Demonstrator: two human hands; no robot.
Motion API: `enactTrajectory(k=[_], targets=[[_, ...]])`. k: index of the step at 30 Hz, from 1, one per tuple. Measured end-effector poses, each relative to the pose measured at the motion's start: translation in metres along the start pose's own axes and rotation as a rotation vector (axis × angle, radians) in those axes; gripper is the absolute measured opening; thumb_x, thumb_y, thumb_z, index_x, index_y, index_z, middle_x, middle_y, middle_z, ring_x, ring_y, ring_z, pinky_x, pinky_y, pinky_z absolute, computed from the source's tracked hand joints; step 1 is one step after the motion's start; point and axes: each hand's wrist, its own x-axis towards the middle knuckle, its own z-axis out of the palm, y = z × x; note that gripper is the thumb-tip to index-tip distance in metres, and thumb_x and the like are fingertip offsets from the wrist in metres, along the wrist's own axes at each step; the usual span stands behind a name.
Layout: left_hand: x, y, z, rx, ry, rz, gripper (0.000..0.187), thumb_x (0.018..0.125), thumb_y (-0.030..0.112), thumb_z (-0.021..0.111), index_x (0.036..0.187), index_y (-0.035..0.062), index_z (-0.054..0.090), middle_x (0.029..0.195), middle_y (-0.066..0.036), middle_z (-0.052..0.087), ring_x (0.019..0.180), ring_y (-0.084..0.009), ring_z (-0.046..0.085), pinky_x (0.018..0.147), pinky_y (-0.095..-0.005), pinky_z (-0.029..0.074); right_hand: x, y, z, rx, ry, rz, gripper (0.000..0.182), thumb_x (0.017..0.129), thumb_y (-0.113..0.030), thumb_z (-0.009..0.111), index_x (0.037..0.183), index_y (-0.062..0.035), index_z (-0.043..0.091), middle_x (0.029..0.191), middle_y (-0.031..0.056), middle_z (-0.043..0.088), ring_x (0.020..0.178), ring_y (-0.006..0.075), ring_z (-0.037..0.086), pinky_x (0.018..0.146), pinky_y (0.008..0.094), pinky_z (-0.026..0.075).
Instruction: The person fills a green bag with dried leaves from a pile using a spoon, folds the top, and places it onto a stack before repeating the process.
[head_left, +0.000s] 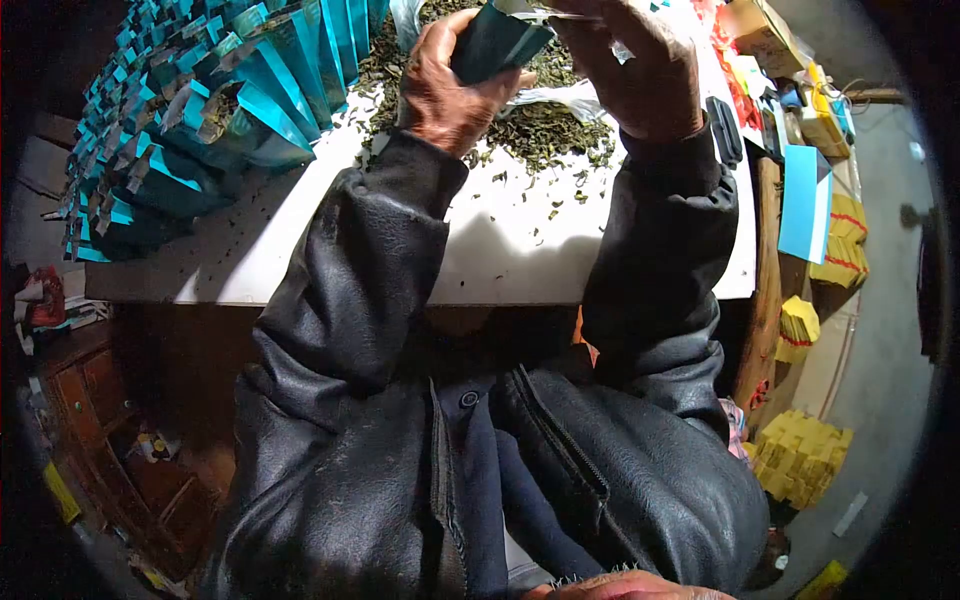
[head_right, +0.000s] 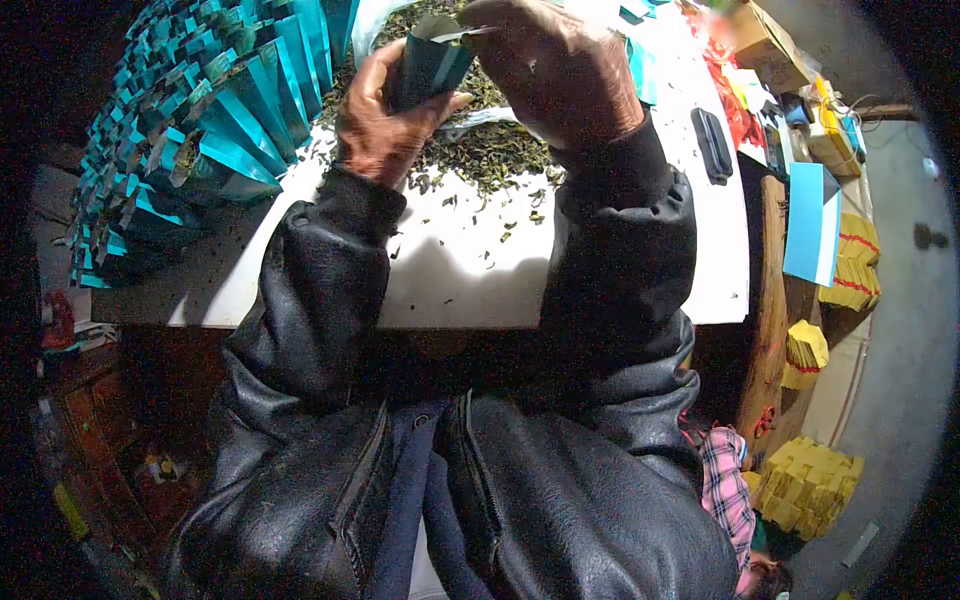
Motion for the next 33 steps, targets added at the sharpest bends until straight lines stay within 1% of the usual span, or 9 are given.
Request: enactTrajectory(k=[3, 19, 24, 27, 28, 29, 31, 32, 33], targets=[[-0.001, 0.004, 0.004, -0.323, -0.027, -0.139, 0.071, 0.065, 0.01, 0.081, 0.123, -0.0008, 0.042, 0.11, -0.015, 0.058, 0.102, -0.0186, 0.058, 0.085, -0.0303, 0.051, 0.001, 0.001, -0.002, -0.003, -0.158, -0.054, 0.008, 0.078, -0.003, 0.062, 0.086, -0.0053, 0.061, 0.075, 0.0097, 0.062, 0.066, 0.0241, 0.064, 0.055, 0.031, 0.05], [-0.001, 0.009, -0.008, -0.202, -0.178, -0.222, 0.068, 0.059, 0.02, 0.086, 0.114, 0.0055, 0.05, 0.1, -0.006, 0.062, 0.089, -0.015, 0.06, 0.082, -0.0283, 0.051, 0.003, 0.001, 0.001, 0.04, -0.155, -0.201, 0.01, 0.078, -0.001, 0.063, 0.087, -0.0019, 0.061, 0.076, 0.0078, 0.06, 0.067, 0.0216, 0.062, 0.055, 0.028, 0.051], [-0.001, -0.001, -0.006, -0.236, -0.119, -0.105, 0.069, 0.057, 0.024, 0.087, 0.113, 0.0054, 0.05, 0.098, -0.005, 0.063, 0.09, -0.0146, 0.061, 0.082, -0.0281, 0.051, 0.0, -0.001, -0.013, 0.122, 0.041, 0.066, 0.008, 0.082, 0.0, 0.058, 0.089, -0.0004, 0.062, 0.07, 0.0066, 0.062, 0.06, 0.0123, 0.059, 0.054, 0.0256, 0.047], [-0.003, -0.005, -0.008, -0.21, -0.112, -0.121, 0.066, 0.06, 0.024, 0.086, 0.113, 0.0049, 0.051, 0.097, -0.004, 0.063, 0.088, -0.0135, 0.06, 0.081, -0.0278, 0.052, -0.007, -0.007, -0.021, 0.076, 0.118, 0.446, 0.01, 0.084, -0.001, 0.054, 0.089, -0.0006, 0.062, 0.07, 0.0039, 0.061, 0.06, 0.0098, 0.058, 0.054, 0.0244, 0.046], [-0.004, -0.003, -0.009, -0.193, -0.106, -0.135, 0.066, 0.06, 0.025, 0.085, 0.113, 0.0046, 0.051, 0.096, -0.004, 0.063, 0.087, -0.0133, 0.06, 0.08, -0.0274, 0.052, 0.013, 0.007, -0.023, 0.082, 0.111, 0.987, 0.01, 0.081, -0.003, 0.054, 0.086, -0.0012, 0.063, 0.069, 0.008, 0.062, 0.059, 0.0155, 0.061, 0.054, 0.0281, 0.048], [-0.004, -0.001, -0.01, -0.176, -0.099, -0.149, 0.066, 0.06, 0.025, 0.085, 0.113, 0.0043, 0.051, 0.096, -0.004, 0.063, 0.086, -0.0132, 0.06, 0.079, -0.0271, 0.052, 0.008, 0.017, -0.024, 0.081, 0.112, 0.99, 0.01, 0.081, -0.003, 0.054, 0.086, -0.0012, 0.063, 0.069, 0.008, 0.062, 0.059, 0.0155, 0.061, 0.054, 0.0281, 0.048], [-0.004, 0.0, -0.011, -0.159, -0.093, -0.163, 0.066, 0.061, 0.025, 0.085, 0.112, 0.004, 0.051, 0.095, -0.004, 0.063, 0.085, -0.013, 0.06, 0.078, -0.0268, 0.052, -0.013, 0.036, -0.028, -0.384, 0.014, 0.123, 0.01, 0.077, -0.004, 0.056, 0.083, -0.0019, 0.064, 0.068, 0.0135, 0.062, 0.059, 0.0247, 0.062, 0.055, 0.0338, 0.049], [-0.004, 0.0, -0.012, -0.129, -0.097, -0.155, 0.065, 0.06, 0.026, 0.085, 0.112, 0.004, 0.051, 0.094, -0.004, 0.063, 0.085, -0.013, 0.06, 0.078, -0.027, 0.052, -0.019, 0.046, -0.024, -0.423, 0.027, 0.145, 0.013, 0.073, -0.006, 0.057, 0.084, -0.0024, 0.064, 0.067, 0.0181, 0.059, 0.059, 0.0326, 0.059, 0.056, 0.0391, 0.048], [-0.004, 0.001, -0.012, -0.101, -0.099, -0.146, 0.065, 0.06, 0.026, 0.085, 0.112, 0.0041, 0.052, 0.094, -0.004, 0.062, 0.085, -0.013, 0.06, 0.078, -0.0271, 0.052, -0.031, 0.056, -0.024, -0.569, -0.124, 0.244, 0.011, 0.078, -0.008, 0.057, 0.083, -0.0017, 0.064, 0.062, 0.0124, 0.059, 0.052, 0.0257, 0.058, 0.05, 0.035, 0.047]])
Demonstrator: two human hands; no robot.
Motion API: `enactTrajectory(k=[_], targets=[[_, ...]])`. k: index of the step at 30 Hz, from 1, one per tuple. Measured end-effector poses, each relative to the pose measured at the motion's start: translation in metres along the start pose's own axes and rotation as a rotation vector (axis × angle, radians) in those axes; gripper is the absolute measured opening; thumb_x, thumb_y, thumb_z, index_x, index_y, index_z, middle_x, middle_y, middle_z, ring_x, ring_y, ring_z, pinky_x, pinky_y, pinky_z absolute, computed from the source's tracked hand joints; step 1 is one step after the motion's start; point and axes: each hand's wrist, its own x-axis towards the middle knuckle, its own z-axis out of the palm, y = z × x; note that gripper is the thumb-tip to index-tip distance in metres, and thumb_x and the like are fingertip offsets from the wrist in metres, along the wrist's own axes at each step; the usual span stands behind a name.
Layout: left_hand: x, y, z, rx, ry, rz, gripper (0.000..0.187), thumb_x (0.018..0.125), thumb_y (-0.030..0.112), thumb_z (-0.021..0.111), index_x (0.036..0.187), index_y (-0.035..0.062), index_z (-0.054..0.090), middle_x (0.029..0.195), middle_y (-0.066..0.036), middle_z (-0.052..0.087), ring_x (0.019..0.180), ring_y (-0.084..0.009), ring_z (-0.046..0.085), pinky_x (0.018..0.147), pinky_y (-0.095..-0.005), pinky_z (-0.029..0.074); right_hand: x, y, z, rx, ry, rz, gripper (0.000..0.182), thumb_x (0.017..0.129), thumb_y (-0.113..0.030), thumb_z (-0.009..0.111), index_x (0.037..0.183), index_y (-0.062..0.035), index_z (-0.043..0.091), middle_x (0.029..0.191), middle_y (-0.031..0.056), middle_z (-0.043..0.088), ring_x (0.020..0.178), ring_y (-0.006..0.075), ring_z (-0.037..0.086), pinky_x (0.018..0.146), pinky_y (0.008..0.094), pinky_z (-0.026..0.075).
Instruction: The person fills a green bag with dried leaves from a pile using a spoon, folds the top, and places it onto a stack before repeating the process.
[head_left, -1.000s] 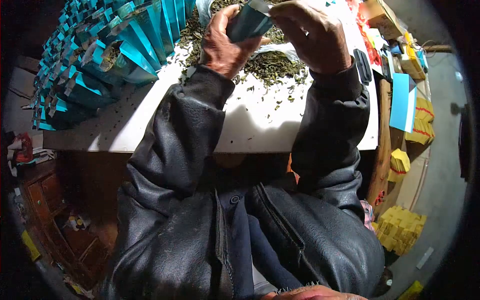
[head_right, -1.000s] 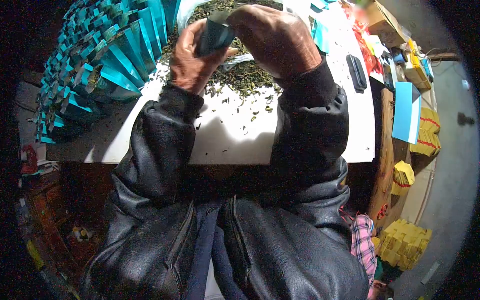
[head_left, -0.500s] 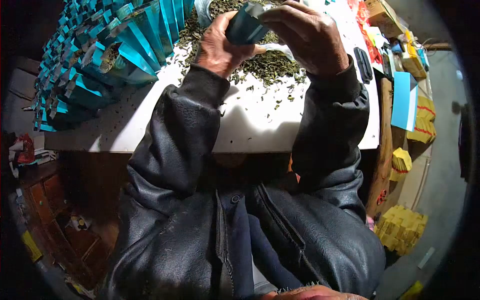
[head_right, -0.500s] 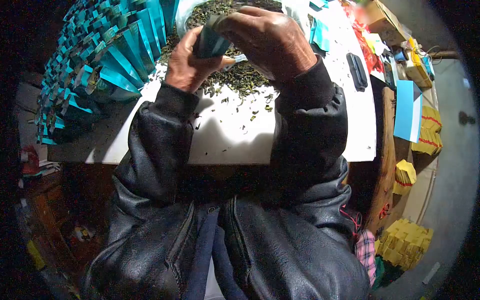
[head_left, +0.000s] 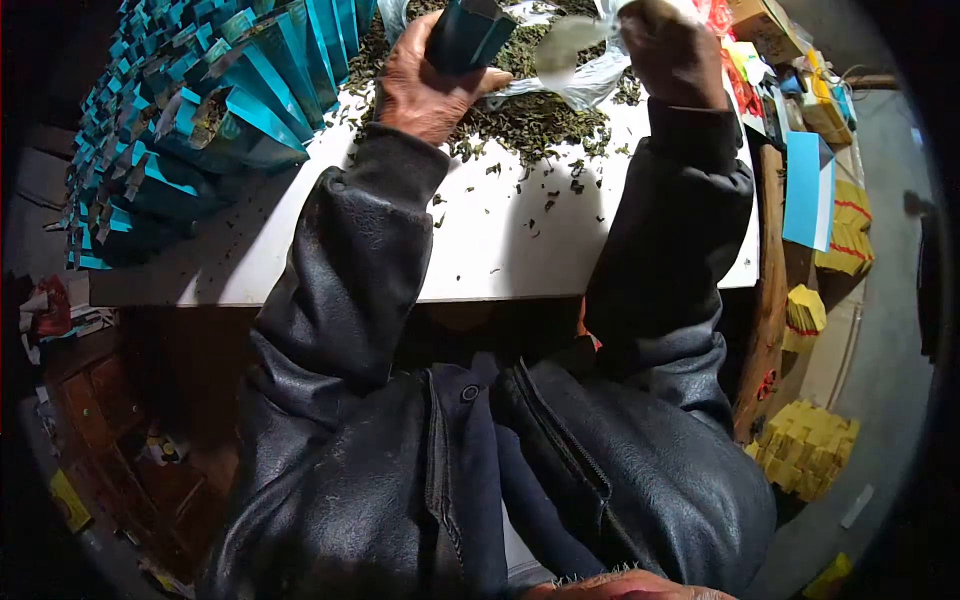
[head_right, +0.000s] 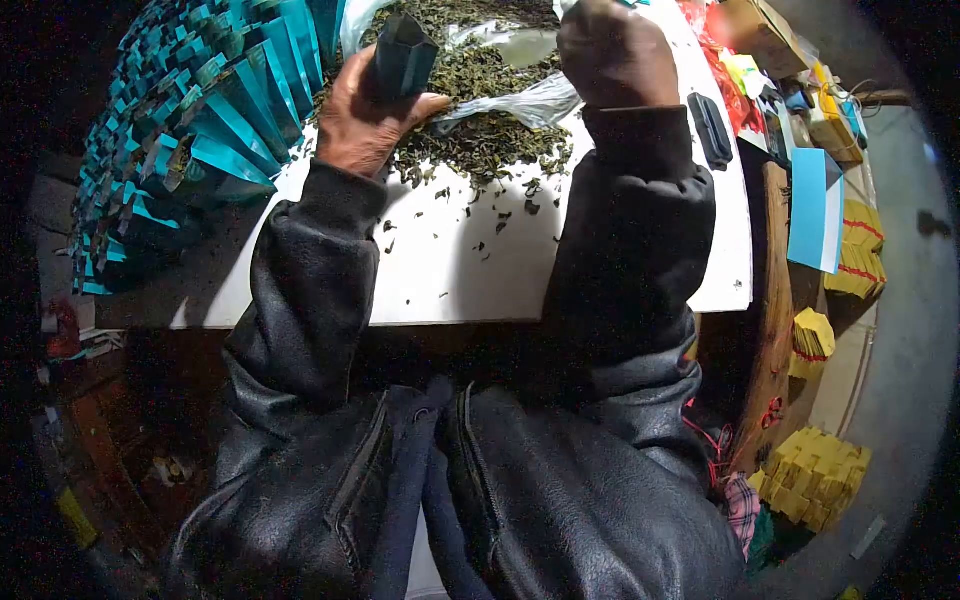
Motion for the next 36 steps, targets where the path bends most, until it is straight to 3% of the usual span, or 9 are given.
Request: enactTrajectory(k=[3, 4, 6, 10, 13, 16, 20, 23, 36], targets=[[0.0, -0.002, 0.0, 0.08, 0.045, -0.005, 0.064, 0.061, 0.026, 0.085, 0.111, 0.0042, 0.052, 0.091, -0.003, 0.063, 0.084, -0.0137, 0.06, 0.079, -0.0285, 0.052, -0.009, 0.012, 0.023, 0.247, -0.055, 0.093, 0.014, 0.071, -0.02, 0.062, 0.073, -0.0066, 0.061, 0.066, 0.0187, 0.059, 0.065, 0.0359, 0.061, 0.061, 0.0418, 0.05], [0.0, -0.003, 0.0, 0.079, 0.043, -0.006, 0.064, 0.061, 0.026, 0.085, 0.111, 0.0042, 0.052, 0.091, -0.003, 0.063, 0.084, -0.0137, 0.06, 0.079, -0.0285, 0.052, -0.011, 0.01, 0.031, 0.131, -0.034, 0.051, 0.014, 0.072, -0.02, 0.063, 0.073, -0.0063, 0.062, 0.066, 0.0187, 0.059, 0.065, 0.0361, 0.061, 0.061, 0.041, 0.05], [0.001, -0.005, 0.0, 0.026, 0.012, -0.024, 0.065, 0.061, 0.029, 0.085, 0.111, 0.0046, 0.052, 0.09, -0.004, 0.063, 0.083, -0.0149, 0.061, 0.08, -0.0294, 0.052, -0.006, 0.007, 0.05, 0.38, -0.207, 0.129, 0.016, 0.073, -0.022, 0.064, 0.073, -0.0058, 0.061, 0.068, 0.0186, 0.059, 0.067, 0.0355, 0.061, 0.061, 0.0397, 0.05], [0.0, -0.005, -0.002, 0.067, 0.017, -0.028, 0.066, 0.061, 0.033, 0.084, 0.111, 0.0046, 0.052, 0.093, -0.005, 0.064, 0.086, -0.016, 0.061, 0.082, -0.0303, 0.052, -0.008, 0.01, 0.091, 0.317, -0.351, 0.126, 0.023, 0.075, -0.03, 0.066, 0.079, -0.0075, 0.066, 0.072, 0.0143, 0.064, 0.066, 0.0253, 0.064, 0.061, 0.0357, 0.051], [0.001, -0.006, 0.0, 0.091, 0.017, -0.03, 0.067, 0.061, 0.036, 0.083, 0.111, 0.0045, 0.052, 0.095, -0.006, 0.064, 0.088, -0.0167, 0.062, 0.083, -0.031, 0.052, -0.011, -0.007, 0.079, 0.657, -0.395, 0.369, 0.027, 0.075, -0.033, 0.066, 0.084, -0.0079, 0.068, 0.076, 0.0141, 0.065, 0.067, 0.0251, 0.065, 0.064, 0.0344, 0.052], [0.003, -0.007, 0.001, 0.109, 0.027, 0.015, 0.067, 0.062, 0.036, 0.083, 0.112, 0.0045, 0.052, 0.097, -0.006, 0.064, 0.09, -0.0174, 0.062, 0.084, -0.0318, 0.052, -0.012, -0.001, 0.109, 0.613, -0.396, 0.315, 0.03, 0.074, -0.036, 0.064, 0.088, -0.0092, 0.069, 0.072, 0.0109, 0.066, 0.063, 0.0217, 0.065, 0.064, 0.0326, 0.053], [0.001, -0.003, 0.0, 0.11, 0.012, 0.027, 0.065, 0.062, 0.034, 0.083, 0.112, 0.0054, 0.052, 0.098, -0.006, 0.063, 0.091, -0.0176, 0.062, 0.084, -0.0314, 0.052, -0.007, 0.0, 0.093, 0.819, -0.478, 0.405, 0.026, 0.076, -0.028, 0.064, 0.089, -0.0069, 0.069, 0.07, 0.0101, 0.066, 0.062, 0.0164, 0.064, 0.058, 0.0308, 0.052], [0.004, -0.004, 0.0, 0.073, -0.014, 0.03, 0.061, 0.063, 0.031, 0.083, 0.11, 0.0058, 0.054, 0.098, -0.006, 0.063, 0.089, -0.0168, 0.061, 0.082, -0.0309, 0.052, -0.002, -0.011, 0.072, 1.077, -0.51, 0.673, 0.015, 0.08, -0.01, 0.061, 0.089, 0.0, 0.068, 0.07, 0.0083, 0.064, 0.056, 0.0119, 0.059, 0.049, 0.0265, 0.049], [0.002, -0.007, 0.008, -0.043, -0.003, 0.073, 0.058, 0.063, 0.024, 0.083, 0.11, 0.0072, 0.054, 0.096, -0.003, 0.062, 0.086, -0.0152, 0.06, 0.078, -0.0298, 0.054, 0.0, 0.025, 0.04, 1.398, -0.369, 0.652, 0.014, 0.082, -0.013, 0.059, 0.087, -0.0032, 0.067, 0.072, 0.0103, 0.065, 0.061, 0.0191, 0.063, 0.053, 0.0317, 0.051]])
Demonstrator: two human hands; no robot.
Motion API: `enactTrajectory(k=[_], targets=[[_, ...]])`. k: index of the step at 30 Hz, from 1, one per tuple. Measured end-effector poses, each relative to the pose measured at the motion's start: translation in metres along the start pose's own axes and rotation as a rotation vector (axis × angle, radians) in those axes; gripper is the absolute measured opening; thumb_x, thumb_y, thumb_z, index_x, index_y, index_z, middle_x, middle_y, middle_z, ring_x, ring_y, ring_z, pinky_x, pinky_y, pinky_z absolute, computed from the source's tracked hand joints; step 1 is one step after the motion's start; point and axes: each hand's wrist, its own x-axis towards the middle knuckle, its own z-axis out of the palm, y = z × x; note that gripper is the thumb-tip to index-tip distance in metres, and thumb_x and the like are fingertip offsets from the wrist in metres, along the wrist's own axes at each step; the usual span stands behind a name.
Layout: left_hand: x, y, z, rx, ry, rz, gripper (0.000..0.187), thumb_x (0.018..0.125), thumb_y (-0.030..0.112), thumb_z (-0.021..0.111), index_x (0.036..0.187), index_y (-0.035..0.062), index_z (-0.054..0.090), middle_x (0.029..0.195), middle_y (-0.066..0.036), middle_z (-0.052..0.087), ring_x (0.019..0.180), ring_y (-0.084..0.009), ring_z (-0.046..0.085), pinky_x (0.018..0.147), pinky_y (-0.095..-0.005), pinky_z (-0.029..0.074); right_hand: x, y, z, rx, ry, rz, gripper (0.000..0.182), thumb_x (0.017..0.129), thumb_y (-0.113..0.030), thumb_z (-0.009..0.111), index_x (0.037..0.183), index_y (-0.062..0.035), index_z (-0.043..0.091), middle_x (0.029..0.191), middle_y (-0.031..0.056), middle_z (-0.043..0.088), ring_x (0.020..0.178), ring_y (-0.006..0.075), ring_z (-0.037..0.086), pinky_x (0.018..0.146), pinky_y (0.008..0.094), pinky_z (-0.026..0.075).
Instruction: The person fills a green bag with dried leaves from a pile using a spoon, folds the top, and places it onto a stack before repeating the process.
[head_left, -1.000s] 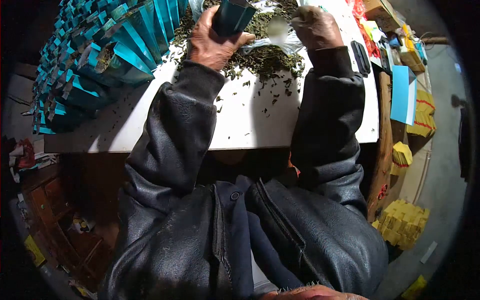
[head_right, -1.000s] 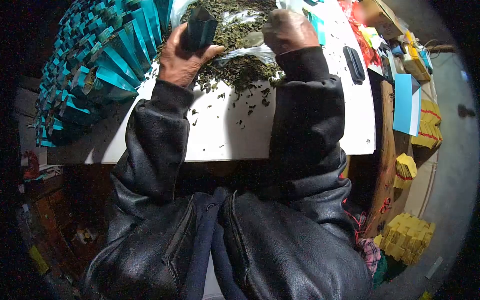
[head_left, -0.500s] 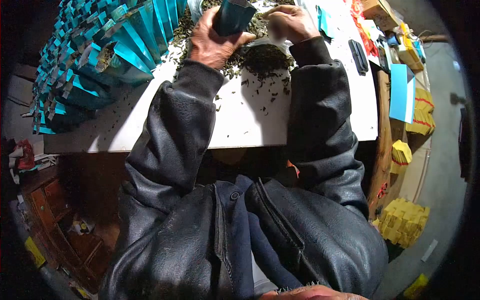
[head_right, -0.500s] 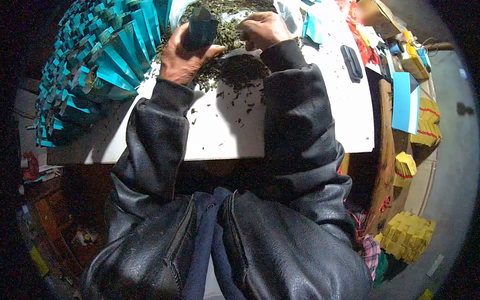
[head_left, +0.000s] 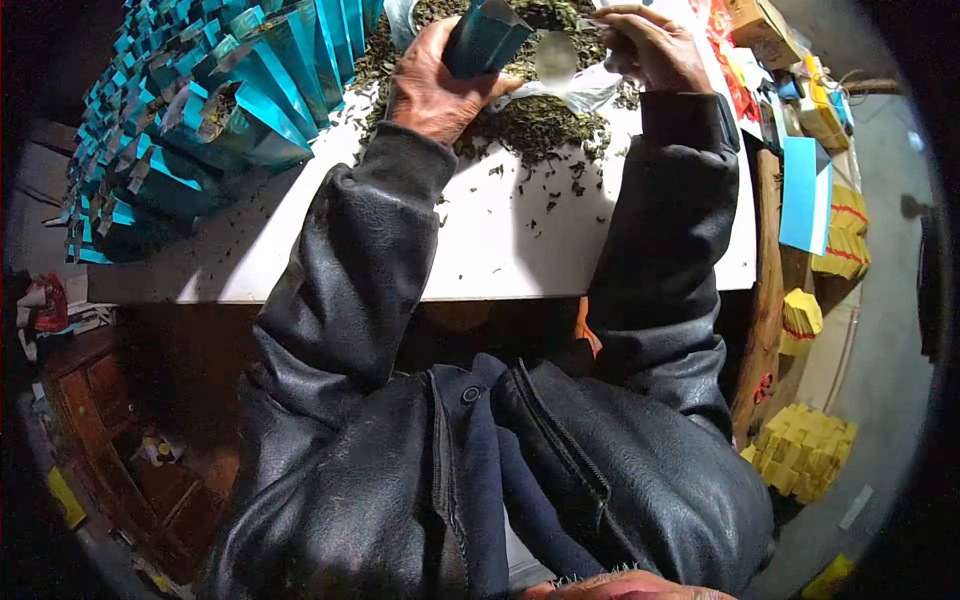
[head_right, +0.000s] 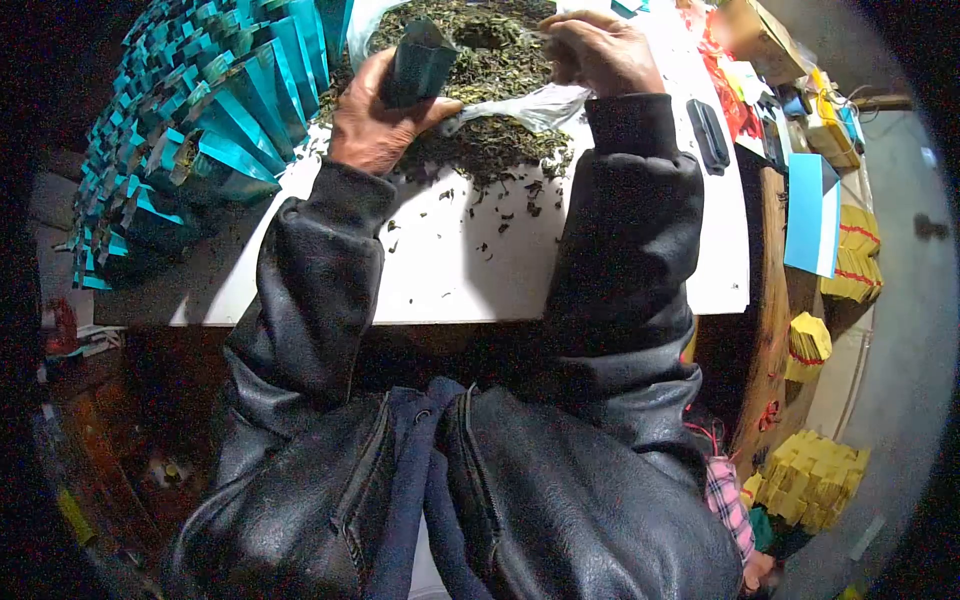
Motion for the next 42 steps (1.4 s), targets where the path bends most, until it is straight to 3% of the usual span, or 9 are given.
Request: enactTrajectory(k=[2, 3, 7, 18, 24, 26, 38, 42], targets=[[0.0, 0.006, 0.0, 0.023, -0.01, -0.014, 0.058, 0.062, 0.023, 0.083, 0.11, 0.0073, 0.053, 0.096, -0.003, 0.062, 0.087, -0.0159, 0.06, 0.078, -0.0302, 0.054, -0.019, -0.027, 0.012, -0.097, 0.19, 0.035, 0.012, 0.083, -0.011, 0.057, 0.083, -0.0012, 0.064, 0.06, 0.0061, 0.058, 0.049, 0.0169, 0.055, 0.046, 0.0281, 0.044], [0.001, 0.009, 0.0, 0.044, -0.023, -0.026, 0.058, 0.062, 0.022, 0.083, 0.11, 0.0074, 0.053, 0.097, -0.004, 0.062, 0.088, -0.0166, 0.061, 0.078, -0.0305, 0.054, -0.022, -0.033, 0.017, -0.094, 0.199, 0.019, 0.014, 0.085, -0.012, 0.056, 0.085, -0.0001, 0.064, 0.06, 0.002, 0.055, 0.048, 0.0105, 0.051, 0.045, 0.0227, 0.041], [0.003, -0.001, 0.001, 0.078, -0.062, -0.023, 0.066, 0.059, 0.025, 0.084, 0.114, 0.0056, 0.051, 0.099, -0.007, 0.063, 0.09, -0.0174, 0.062, 0.08, -0.0307, 0.053, -0.028, -0.043, 0.02, -0.015, 0.149, -0.008, 0.015, 0.085, -0.01, 0.056, 0.091, 0.0024, 0.063, 0.06, 0.0032, 0.054, 0.047, 0.0107, 0.049, 0.045, 0.0236, 0.041], [0.003, -0.002, 0.003, 0.217, -0.041, -0.003, 0.071, 0.058, 0.03, 0.085, 0.116, 0.0045, 0.051, 0.1, -0.008, 0.063, 0.091, -0.0176, 0.062, 0.081, -0.0306, 0.053, -0.032, -0.05, 0.029, -0.106, 0.085, -0.007, 0.017, 0.086, -0.012, 0.056, 0.093, 0.0021, 0.062, 0.063, 0.0055, 0.057, 0.048, 0.0122, 0.052, 0.044, 0.0241, 0.042], [0.003, 0.002, 0.003, 0.143, -0.079, -0.067, 0.067, 0.06, 0.024, 0.085, 0.115, 0.0048, 0.052, 0.1, -0.008, 0.063, 0.091, -0.0169, 0.061, 0.081, -0.0305, 0.053, -0.039, -0.06, 0.035, -0.138, 0.128, -0.008, 0.017, 0.086, -0.013, 0.056, 0.092, 0.0022, 0.062, 0.061, 0.005, 0.056, 0.047, 0.0121, 0.052, 0.042, 0.0237, 0.041], [0.003, -0.014, 0.006, 0.105, -0.044, 0.023, 0.067, 0.059, 0.023, 0.086, 0.114, 0.005, 0.053, 0.1, -0.008, 0.063, 0.09, -0.0167, 0.061, 0.081, -0.0306, 0.052, -0.041, -0.062, 0.037, -0.142, 0.13, -0.004, 0.017, 0.086, -0.013, 0.056, 0.092, 0.0023, 0.062, 0.061, 0.0049, 0.055, 0.047, 0.012, 0.051, 0.042, 0.0237, 0.041], [0.004, -0.017, 0.01, 0.224, 0.018, 0.062, 0.064, 0.058, 0.018, 0.086, 0.112, 0.004, 0.055, 0.097, -0.007, 0.062, 0.087, -0.0161, 0.061, 0.081, -0.0295, 0.051, -0.046, -0.06, 0.043, -0.289, 0.091, -0.211, 0.014, 0.088, -0.01, 0.053, 0.09, 0.0011, 0.061, 0.062, 0.004, 0.056, 0.049, 0.0104, 0.052, 0.044, 0.0232, 0.041], [0.005, -0.003, 0.008, 0.224, 0.003, -0.031, 0.065, 0.057, 0.021, 0.087, 0.11, 0.0032, 0.055, 0.097, -0.008, 0.062, 0.088, -0.0163, 0.061, 0.081, -0.03, 0.051, -0.042, -0.051, 0.031, -0.321, 0.1, -0.195, 0.016, 0.09, -0.01, 0.052, 0.097, -0.0011, 0.064, 0.061, 0.0026, 0.056, 0.046, 0.0074, 0.049, 0.043, 0.0193, 0.038]])
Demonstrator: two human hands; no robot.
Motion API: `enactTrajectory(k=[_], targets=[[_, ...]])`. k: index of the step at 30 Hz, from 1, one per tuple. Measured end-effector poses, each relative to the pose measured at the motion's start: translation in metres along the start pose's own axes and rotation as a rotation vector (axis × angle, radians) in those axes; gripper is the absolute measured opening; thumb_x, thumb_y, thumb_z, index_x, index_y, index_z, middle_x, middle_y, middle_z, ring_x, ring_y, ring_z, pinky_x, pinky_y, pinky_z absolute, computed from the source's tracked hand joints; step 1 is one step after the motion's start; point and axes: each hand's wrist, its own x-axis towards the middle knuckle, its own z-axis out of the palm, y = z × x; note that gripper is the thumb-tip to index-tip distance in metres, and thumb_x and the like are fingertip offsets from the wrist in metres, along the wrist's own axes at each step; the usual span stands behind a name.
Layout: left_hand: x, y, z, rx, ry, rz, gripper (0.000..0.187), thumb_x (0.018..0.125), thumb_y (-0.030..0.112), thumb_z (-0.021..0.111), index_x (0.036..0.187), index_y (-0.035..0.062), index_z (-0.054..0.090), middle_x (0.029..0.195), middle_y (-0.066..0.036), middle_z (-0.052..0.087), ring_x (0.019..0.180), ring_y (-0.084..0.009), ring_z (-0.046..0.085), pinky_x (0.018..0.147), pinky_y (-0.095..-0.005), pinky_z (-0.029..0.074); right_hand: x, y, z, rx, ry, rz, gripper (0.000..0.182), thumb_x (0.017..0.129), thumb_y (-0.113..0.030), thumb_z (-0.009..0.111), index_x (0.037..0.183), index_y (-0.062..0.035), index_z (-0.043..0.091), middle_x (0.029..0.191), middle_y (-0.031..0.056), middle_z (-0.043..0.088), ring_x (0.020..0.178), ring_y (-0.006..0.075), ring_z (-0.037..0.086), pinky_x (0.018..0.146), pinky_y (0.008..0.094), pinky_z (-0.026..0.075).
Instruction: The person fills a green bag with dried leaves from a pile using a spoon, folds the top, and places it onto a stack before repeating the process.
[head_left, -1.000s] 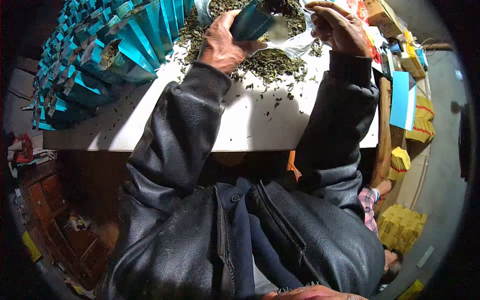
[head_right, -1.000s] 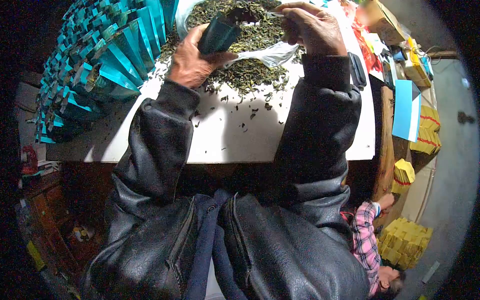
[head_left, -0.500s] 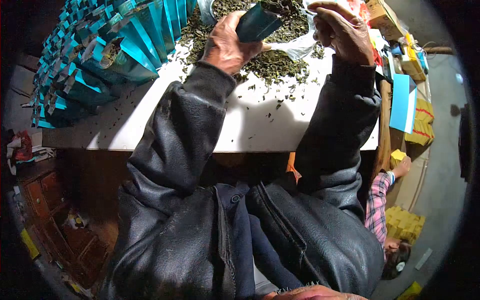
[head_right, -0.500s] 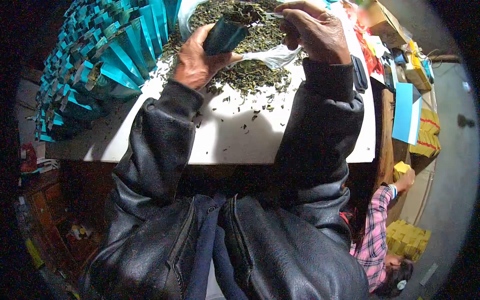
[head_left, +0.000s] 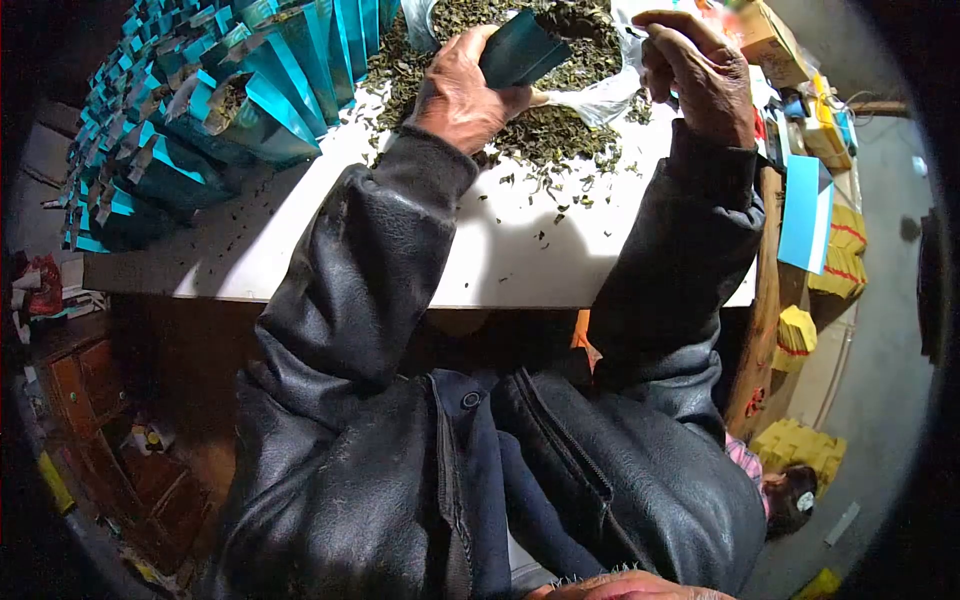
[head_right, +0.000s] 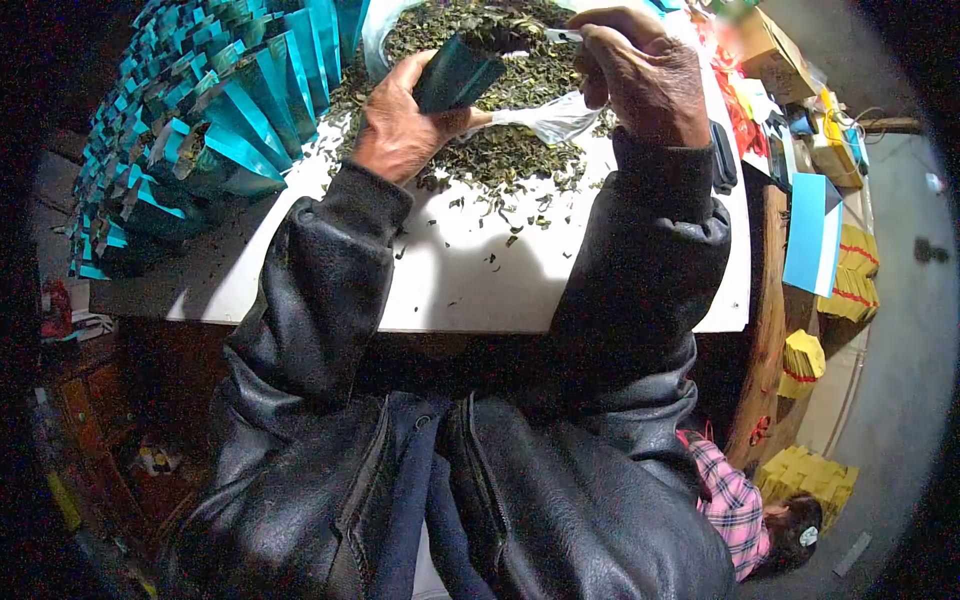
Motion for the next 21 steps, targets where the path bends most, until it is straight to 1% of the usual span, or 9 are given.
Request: enactTrajectory(k=[4, 6, 8, 10, 13, 16, 18, 20, 21], targets=[[-0.001, 0.004, -0.002, -0.002, 0.0, 0.028, 0.067, 0.057, 0.026, 0.087, 0.11, 0.0028, 0.055, 0.097, -0.009, 0.062, 0.088, -0.0178, 0.061, 0.081, -0.0315, 0.051, -0.001, 0.001, 0.009, -0.015, -0.014, 0.011, 0.016, 0.09, -0.008, 0.051, 0.098, -0.0013, 0.063, 0.06, 0.0013, 0.055, 0.045, 0.0065, 0.047, 0.043, 0.0183, 0.036], [-0.001, 0.005, -0.002, -0.014, -0.001, 0.042, 0.067, 0.057, 0.027, 0.087, 0.111, 0.0028, 0.055, 0.097, -0.009, 0.062, 0.088, -0.0184, 0.061, 0.081, -0.032, 0.05, -0.001, -0.005, 0.014, -0.033, -0.032, -0.022, 0.014, 0.088, -0.01, 0.053, 0.096, -0.0032, 0.064, 0.059, 0.0012, 0.056, 0.048, 0.0069, 0.051, 0.045, 0.0194, 0.039], [-0.001, 0.011, -0.004, 0.042, -0.011, 0.015, 0.068, 0.057, 0.027, 0.087, 0.112, 0.0025, 0.054, 0.096, -0.009, 0.062, 0.089, -0.0195, 0.061, 0.082, -0.0326, 0.05, -0.003, -0.02, 0.026, -0.443, 0.016, -0.204, 0.01, 0.086, -0.008, 0.053, 0.087, -0.0023, 0.062, 0.063, 0.0026, 0.057, 0.053, 0.0094, 0.054, 0.047, 0.0234, 0.042], [-0.002, 0.011, -0.006, 0.036, -0.018, 0.004, 0.069, 0.057, 0.027, 0.086, 0.112, 0.0024, 0.054, 0.096, -0.009, 0.062, 0.089, -0.0193, 0.061, 0.082, -0.0321, 0.05, -0.004, -0.018, 0.031, -0.394, 0.01, -0.239, 0.01, 0.084, -0.005, 0.053, 0.086, -0.0044, 0.062, 0.065, 0.0026, 0.058, 0.057, 0.0091, 0.056, 0.05, 0.0247, 0.044], [-0.002, 0.007, -0.005, 0.017, -0.022, 0.001, 0.069, 0.058, 0.027, 0.086, 0.113, 0.0019, 0.053, 0.097, -0.009, 0.062, 0.09, -0.0189, 0.061, 0.082, -0.0312, 0.05, -0.004, -0.02, 0.036, -0.619, 0.057, -0.626, 0.011, 0.083, -0.001, 0.053, 0.087, -0.0031, 0.062, 0.067, 0.0042, 0.059, 0.06, 0.0109, 0.057, 0.053, 0.0259, 0.044], [-0.001, 0.008, -0.004, -0.014, -0.016, -0.004, 0.068, 0.059, 0.026, 0.086, 0.112, 0.0015, 0.053, 0.099, -0.009, 0.062, 0.09, -0.0187, 0.061, 0.082, -0.0303, 0.05, -0.004, -0.022, 0.033, -0.483, 0.118, -0.561, 0.009, 0.084, -0.002, 0.053, 0.087, -0.002, 0.061, 0.066, 0.0033, 0.058, 0.059, 0.0101, 0.055, 0.052, 0.0252, 0.043], [-0.001, 0.008, -0.005, -0.032, -0.015, -0.018, 0.067, 0.059, 0.026, 0.086, 0.112, 0.0014, 0.053, 0.1, -0.009, 0.062, 0.089, -0.0188, 0.061, 0.082, -0.03, 0.051, -0.004, -0.024, 0.03, -0.404, 0.203, -0.549, 0.011, 0.084, -0.001, 0.052, 0.088, -0.0019, 0.062, 0.062, 0.0016, 0.057, 0.05, 0.007, 0.051, 0.046, 0.0216, 0.04], [0.001, 0.006, -0.005, -0.007, -0.034, 0.002, 0.066, 0.06, 0.027, 0.085, 0.112, 0.002, 0.052, 0.101, -0.01, 0.061, 0.089, -0.0205, 0.062, 0.083, -0.0322, 0.052, -0.004, -0.018, 0.026, -0.319, 0.303, -0.352, 0.01, 0.085, -0.003, 0.052, 0.087, -0.0021, 0.062, 0.06, 0.0007, 0.056, 0.048, 0.0062, 0.05, 0.042, 0.0206, 0.039], [0.001, 0.005, -0.005, -0.008, -0.036, 0.002, 0.066, 0.06, 0.027, 0.085, 0.112, 0.002, 0.052, 0.101, -0.01, 0.061, 0.089, -0.0205, 0.062, 0.083, -0.0322, 0.052, -0.002, -0.013, 0.023, -0.32, 0.303, -0.351, 0.01, 0.085, -0.003, 0.052, 0.087, -0.0021, 0.062, 0.06, 0.0007, 0.056, 0.048, 0.0062, 0.05, 0.042, 0.0206, 0.039]])
